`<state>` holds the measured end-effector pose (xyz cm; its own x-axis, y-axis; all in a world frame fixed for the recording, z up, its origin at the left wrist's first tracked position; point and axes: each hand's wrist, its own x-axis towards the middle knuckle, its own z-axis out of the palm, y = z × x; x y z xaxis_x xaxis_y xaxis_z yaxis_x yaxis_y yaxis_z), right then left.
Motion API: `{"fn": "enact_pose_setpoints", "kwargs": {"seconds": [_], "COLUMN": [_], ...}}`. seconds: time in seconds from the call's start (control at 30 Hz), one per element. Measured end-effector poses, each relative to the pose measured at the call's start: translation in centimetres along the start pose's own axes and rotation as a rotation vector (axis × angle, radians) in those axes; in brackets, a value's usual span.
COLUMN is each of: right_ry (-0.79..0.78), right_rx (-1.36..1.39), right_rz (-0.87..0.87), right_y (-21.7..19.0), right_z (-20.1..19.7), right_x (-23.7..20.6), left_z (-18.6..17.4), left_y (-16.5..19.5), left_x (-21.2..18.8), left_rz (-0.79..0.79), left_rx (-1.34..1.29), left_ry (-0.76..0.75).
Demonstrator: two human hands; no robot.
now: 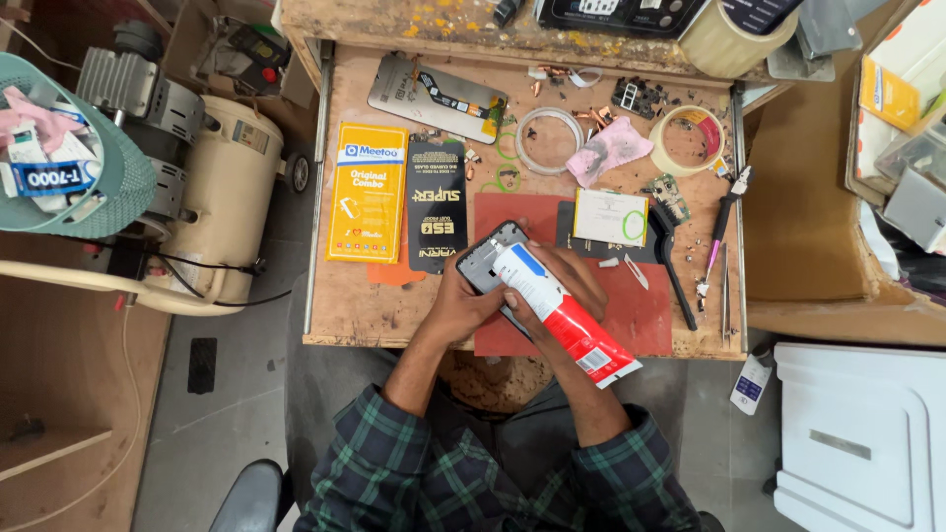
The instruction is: The person applies adhesive from a tube along the edges of a smartphone frame, then picks up a screen assembly and aligns it with the frame to attach it.
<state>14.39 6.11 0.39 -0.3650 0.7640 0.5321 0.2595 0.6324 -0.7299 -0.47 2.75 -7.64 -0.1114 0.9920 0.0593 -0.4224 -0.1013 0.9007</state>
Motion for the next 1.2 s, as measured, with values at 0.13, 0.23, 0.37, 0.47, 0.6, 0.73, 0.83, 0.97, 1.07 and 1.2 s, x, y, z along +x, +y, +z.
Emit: {"fn": "enact_pose_setpoints", "kwargs": {"seconds": [0.13, 0.23, 0.37, 0.47, 0.6, 0.73, 0.83, 0.97, 1.07, 1.2], "right_ry": [0.021, 0.018, 0.031, 0.043, 0.041, 0.051, 0.052, 0.05, 0.047, 0.049], "right_rx": [0.032, 0.001, 0.008, 0.001, -0.006, -0.003, -0.008, -0.046, -0.056, -0.031], "right_rz": [0.029, 0.02, 0.027, 0.028, 0.051, 0.044, 0.048, 0.032, 0.033, 0.043], "right_y": [0.1, 0.14, 0.19, 0.28, 0.28, 0.13, -0.01, -0.13, -0.23, -0.32], "right_z": [0.05, 0.11, 0.19, 0.23, 0.27, 0.31, 0.28, 0.13, 0.05, 0.03], "right_x": [0.07, -0.01, -0.13, -0.15, -0.21, -0.22, -0.13, 0.07, 0.15, 0.12], "left_z": [-0.03, -0.09, -0.17, -0.29, -0.46, -0.4, -0.34, -0.22, -0.16, -0.06], "left_y": [0.12, 0.04, -0.27, -0.53, -0.71, -0.64, -0.45, -0.2, -0.01, 0.17], "left_x": [0.09, -0.01, -0.05, 0.02, 0.08, 0.04, 0.02, 0.07, 0.13, 0.14], "left_rz": [-0.006, -0.018, 0.005, 0.015, 0.008, -0.011, -0.007, 0.012, 0.019, 0.024], "left_rx": [0.054, 0.048, 0.057, 0.074, 0.102, 0.089, 0.1, 0.089, 0.094, 0.081], "left_ry": [-0.002, -0.005, -0.011, -0.016, -0.024, -0.011, -0.014, -0.021, -0.028, -0.029]}}
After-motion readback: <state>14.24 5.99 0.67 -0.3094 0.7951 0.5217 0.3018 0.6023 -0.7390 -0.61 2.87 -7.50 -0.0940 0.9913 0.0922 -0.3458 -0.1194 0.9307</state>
